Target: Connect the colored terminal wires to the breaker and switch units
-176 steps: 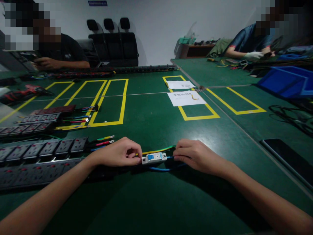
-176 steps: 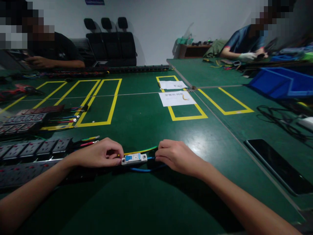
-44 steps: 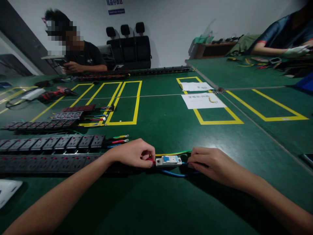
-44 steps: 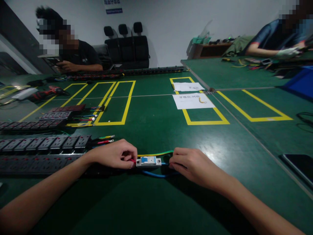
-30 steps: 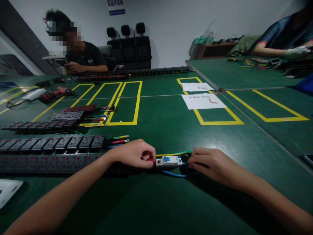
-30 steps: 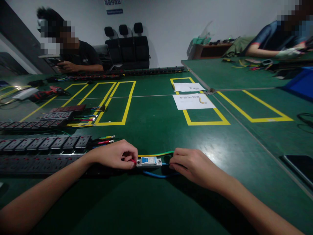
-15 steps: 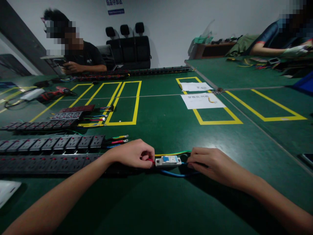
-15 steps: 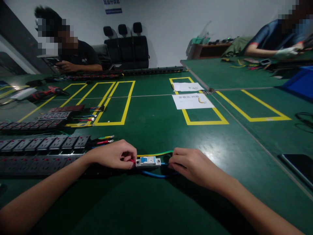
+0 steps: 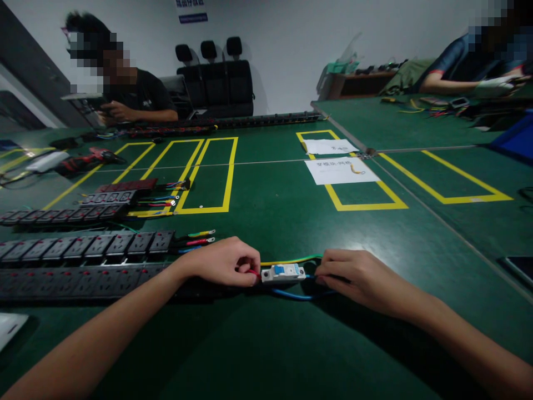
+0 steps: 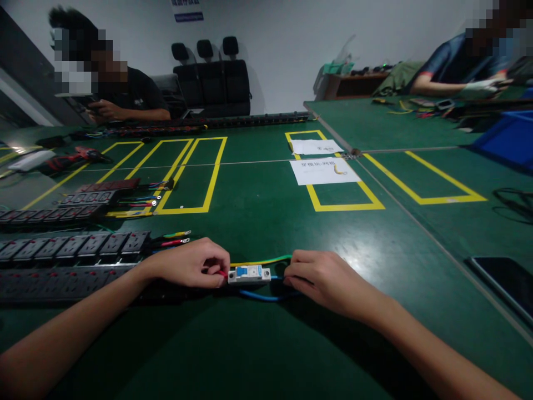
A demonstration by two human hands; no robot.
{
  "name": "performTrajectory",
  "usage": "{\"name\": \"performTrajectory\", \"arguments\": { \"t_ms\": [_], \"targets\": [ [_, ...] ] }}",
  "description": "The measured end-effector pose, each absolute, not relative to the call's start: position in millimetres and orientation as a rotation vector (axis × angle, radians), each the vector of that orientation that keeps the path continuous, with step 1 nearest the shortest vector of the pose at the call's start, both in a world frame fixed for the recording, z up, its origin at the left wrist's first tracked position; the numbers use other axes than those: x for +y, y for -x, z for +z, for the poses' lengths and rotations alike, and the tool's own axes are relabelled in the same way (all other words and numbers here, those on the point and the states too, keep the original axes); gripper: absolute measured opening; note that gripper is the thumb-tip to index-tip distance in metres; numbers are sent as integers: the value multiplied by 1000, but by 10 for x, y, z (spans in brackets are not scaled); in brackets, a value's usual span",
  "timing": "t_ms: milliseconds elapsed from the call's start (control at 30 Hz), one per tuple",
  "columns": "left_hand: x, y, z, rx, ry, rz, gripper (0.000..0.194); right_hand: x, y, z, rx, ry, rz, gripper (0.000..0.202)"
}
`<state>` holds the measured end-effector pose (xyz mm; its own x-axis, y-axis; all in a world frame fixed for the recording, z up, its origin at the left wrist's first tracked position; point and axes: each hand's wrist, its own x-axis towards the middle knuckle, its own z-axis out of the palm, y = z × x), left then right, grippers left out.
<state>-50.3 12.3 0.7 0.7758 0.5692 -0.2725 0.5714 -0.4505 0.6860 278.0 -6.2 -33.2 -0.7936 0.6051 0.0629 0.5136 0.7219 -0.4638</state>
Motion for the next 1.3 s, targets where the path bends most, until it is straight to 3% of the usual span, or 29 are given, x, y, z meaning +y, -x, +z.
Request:
{"name": "performTrajectory", "arguments": {
  "t_ms": [567,867,1100,1300],
  "targets": [
    [131,492,43,860,-2118,-45,16,-62,-2779,-281,-2698,947,678,17],
    [143,518,24,866,-2072,-50,28,52,-3002,-34,-2470,935,761,28],
    [146,508,75,961,-2027,-81,27,82,-3214,137,-2661,1037,901,34],
    [165,496,54,973,-1993,-61,40,58,-3177,99,-2706,1079,1008,19]
  ]
}}
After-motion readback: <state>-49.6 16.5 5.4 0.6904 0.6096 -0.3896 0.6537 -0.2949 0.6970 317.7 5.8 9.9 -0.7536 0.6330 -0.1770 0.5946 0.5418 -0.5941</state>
